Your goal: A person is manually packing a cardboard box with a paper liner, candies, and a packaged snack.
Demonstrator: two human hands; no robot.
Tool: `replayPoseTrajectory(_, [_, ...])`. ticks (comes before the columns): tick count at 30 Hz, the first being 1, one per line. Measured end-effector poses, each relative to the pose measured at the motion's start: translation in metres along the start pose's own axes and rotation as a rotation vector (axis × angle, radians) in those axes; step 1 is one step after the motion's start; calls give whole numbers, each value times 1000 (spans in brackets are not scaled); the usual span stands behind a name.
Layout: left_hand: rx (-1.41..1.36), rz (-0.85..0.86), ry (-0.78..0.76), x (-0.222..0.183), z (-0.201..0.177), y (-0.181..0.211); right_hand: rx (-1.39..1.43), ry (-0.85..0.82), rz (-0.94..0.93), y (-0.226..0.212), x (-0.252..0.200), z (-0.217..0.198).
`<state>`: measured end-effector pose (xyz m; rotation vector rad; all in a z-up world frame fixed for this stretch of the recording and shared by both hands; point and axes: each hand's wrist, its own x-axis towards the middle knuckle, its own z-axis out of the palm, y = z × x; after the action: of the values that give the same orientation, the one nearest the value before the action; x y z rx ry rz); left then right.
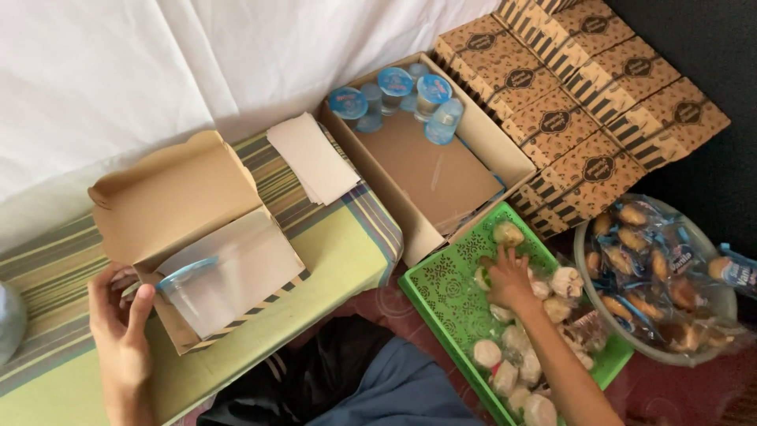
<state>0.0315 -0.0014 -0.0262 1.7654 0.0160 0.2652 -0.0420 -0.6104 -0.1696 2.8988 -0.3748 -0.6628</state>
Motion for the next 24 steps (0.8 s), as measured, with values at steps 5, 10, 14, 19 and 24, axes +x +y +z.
replayPoseTrajectory(5, [22, 12, 1, 0, -1, -1, 76, 88, -33, -2, -7, -8])
replayPoseTrajectory(10, [21, 4, 12, 1, -2, -1, 482, 202, -56, -11, -30, -40])
replayPoseTrajectory(14, [45, 4, 17, 1, -1, 1, 1238, 200, -57, -10, -56, -65])
replayPoseTrajectory(19, [12, -10, 18, 2, -2, 0, 2068, 168, -507, -25, -65, -77])
replayPoseTrajectory(24, [48, -12, 32, 2, -4, -6, 2235, -65, -860, -87, -83, -163])
